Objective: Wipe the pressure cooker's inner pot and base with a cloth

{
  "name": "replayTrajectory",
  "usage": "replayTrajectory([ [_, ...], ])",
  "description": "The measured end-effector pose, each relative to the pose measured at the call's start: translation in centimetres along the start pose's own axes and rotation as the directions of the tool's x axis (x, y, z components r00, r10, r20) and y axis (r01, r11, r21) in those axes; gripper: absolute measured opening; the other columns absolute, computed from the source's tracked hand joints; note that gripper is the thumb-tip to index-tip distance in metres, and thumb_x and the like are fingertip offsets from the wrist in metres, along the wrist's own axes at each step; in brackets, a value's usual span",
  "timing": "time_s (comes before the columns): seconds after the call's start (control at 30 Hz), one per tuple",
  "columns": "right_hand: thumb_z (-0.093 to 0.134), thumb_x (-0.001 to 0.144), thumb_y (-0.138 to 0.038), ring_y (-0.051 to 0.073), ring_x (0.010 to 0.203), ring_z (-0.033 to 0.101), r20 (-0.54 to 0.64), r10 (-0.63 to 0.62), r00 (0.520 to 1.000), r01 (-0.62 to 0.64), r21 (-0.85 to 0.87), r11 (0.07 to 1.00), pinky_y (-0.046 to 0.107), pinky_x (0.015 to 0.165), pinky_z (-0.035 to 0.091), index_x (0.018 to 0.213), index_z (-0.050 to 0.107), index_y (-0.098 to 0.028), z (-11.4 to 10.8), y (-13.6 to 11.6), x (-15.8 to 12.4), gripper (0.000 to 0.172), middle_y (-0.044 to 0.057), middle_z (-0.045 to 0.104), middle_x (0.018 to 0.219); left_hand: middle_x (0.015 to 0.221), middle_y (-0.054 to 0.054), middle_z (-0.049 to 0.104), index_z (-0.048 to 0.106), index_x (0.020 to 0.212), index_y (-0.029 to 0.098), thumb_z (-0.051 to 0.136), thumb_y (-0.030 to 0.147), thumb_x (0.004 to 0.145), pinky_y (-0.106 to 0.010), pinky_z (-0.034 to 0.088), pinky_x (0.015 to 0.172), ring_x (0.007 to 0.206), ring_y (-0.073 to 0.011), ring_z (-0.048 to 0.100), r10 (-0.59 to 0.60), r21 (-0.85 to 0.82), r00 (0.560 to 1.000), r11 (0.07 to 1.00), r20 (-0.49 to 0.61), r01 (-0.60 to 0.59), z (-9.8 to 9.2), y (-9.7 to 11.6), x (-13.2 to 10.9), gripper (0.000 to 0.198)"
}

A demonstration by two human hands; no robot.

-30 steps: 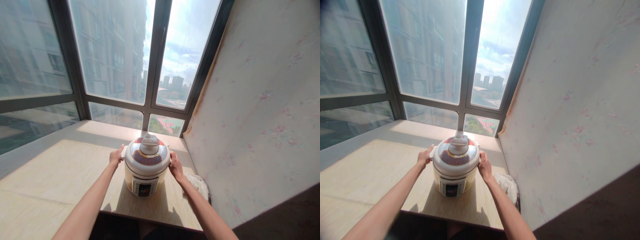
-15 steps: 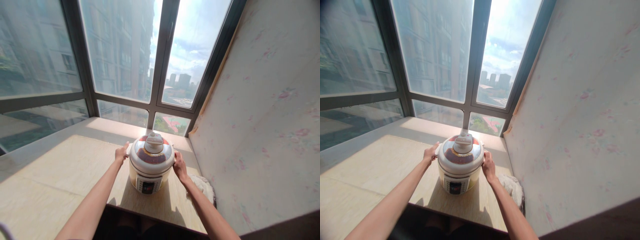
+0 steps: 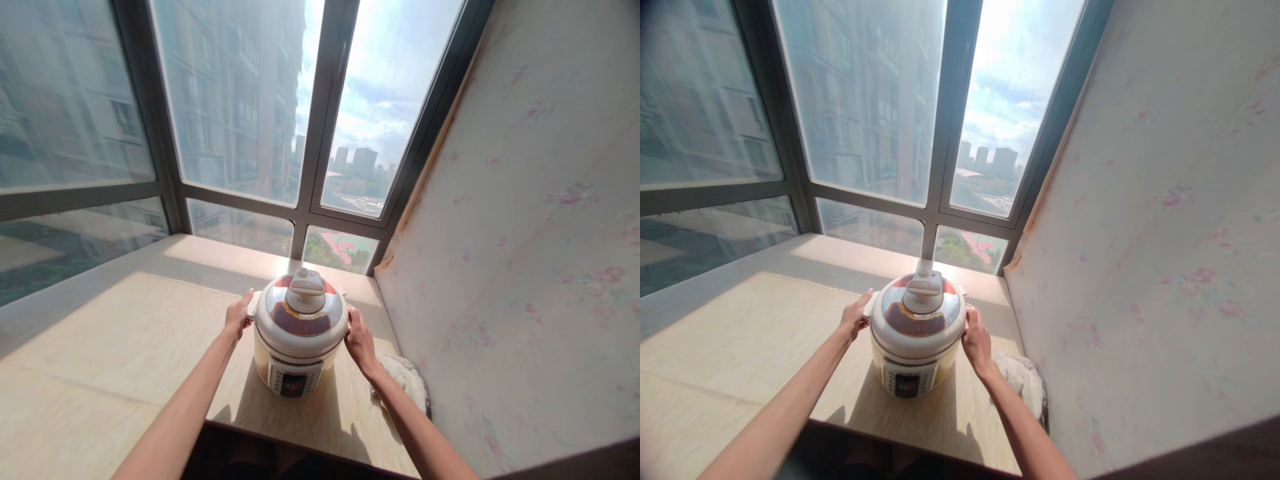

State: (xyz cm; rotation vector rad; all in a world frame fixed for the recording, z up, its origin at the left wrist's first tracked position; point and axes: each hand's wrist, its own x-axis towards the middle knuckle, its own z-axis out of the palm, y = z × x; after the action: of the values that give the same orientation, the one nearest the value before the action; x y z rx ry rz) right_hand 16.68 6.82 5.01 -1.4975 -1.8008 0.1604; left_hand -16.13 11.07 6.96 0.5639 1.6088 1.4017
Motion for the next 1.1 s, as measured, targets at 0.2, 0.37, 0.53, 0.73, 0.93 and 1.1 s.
replayTrajectory([
  [0.2,0.040,0.091,-0.015,0.022,0.098,0.067,-0.035,-0.031,0.999,0.033,0.045,0.998,0.031,0.077,0.051,0.117,0.056,-0.024,0.0,-0.2,-0.1,0.032,0.009,0.067,0.120,0.054,0.000,0.055,0.060,0.068,0.018,0.075,0.067,0.053,-0.026,0.037,0.048,0.048,-0.0134,0.049,-0.047,-0.066,0.999,0.997,0.011,0.048,0.0,-0.3,-0.1,0.053],
  [0.37,0.039,0.088,-0.011,0.023,0.103,0.067,-0.071,-0.040,0.997,0.046,0.072,0.996,0.033,0.082,0.054,0.122,0.055,-0.024,0.6,0.2,-0.3,0.040,0.010,0.067,0.123,0.060,0.000,0.060,0.065,0.076,0.017,0.075,0.068,0.050,-0.026,0.039,0.048,0.051,-0.0139,0.053,-0.070,-0.066,0.997,0.995,0.022,0.071,-0.1,-0.4,-0.1,0.058],
  [0.53,0.039,0.085,-0.007,0.024,0.118,0.064,-0.090,-0.060,0.994,0.068,0.082,0.994,0.037,0.092,0.056,0.131,0.053,-0.023,1.1,1.1,-0.5,0.051,0.012,0.063,0.133,0.059,0.000,0.059,0.067,0.076,0.015,0.075,0.073,0.050,-0.026,0.038,0.051,0.051,-0.0127,0.050,-0.009,-0.009,0.999,1.000,0.041,0.009,-0.5,-0.5,-0.2,0.064],
  [0.73,0.039,0.085,-0.004,0.025,0.130,0.059,-0.074,-0.102,0.992,0.106,0.048,0.993,0.043,0.103,0.055,0.139,0.049,-0.023,1.4,2.1,-0.9,0.058,0.014,0.059,0.141,0.056,0.001,0.055,0.065,0.074,0.015,0.074,0.078,0.053,-0.025,0.037,0.051,0.050,-0.0116,0.047,0.029,0.026,0.996,0.999,0.079,-0.032,-0.8,-0.3,-0.6,0.068],
  [0.93,0.038,0.083,-0.001,0.027,0.131,0.061,0.000,-0.094,0.996,0.094,-0.069,0.993,0.044,0.101,0.057,0.142,0.048,-0.021,0.4,1.3,-1.1,0.063,0.016,0.058,0.144,0.053,-0.001,0.055,0.062,0.068,0.016,0.073,0.078,0.053,-0.026,0.038,0.049,0.048,-0.0130,0.048,0.033,0.049,0.997,0.998,0.064,-0.036,-0.9,-0.2,-0.6,0.065],
  [1.1,0.040,0.081,0.000,0.028,0.129,0.062,0.040,-0.079,0.996,0.084,-0.131,0.988,0.043,0.100,0.058,0.143,0.046,-0.023,-0.1,0.8,-0.8,0.066,0.015,0.058,0.145,0.052,-0.001,0.054,0.060,0.067,0.017,0.073,0.077,0.052,-0.026,0.037,0.048,0.047,-0.0127,0.047,0.036,0.046,0.998,0.998,0.051,-0.039,-0.8,-0.1,-0.7,0.064],
])
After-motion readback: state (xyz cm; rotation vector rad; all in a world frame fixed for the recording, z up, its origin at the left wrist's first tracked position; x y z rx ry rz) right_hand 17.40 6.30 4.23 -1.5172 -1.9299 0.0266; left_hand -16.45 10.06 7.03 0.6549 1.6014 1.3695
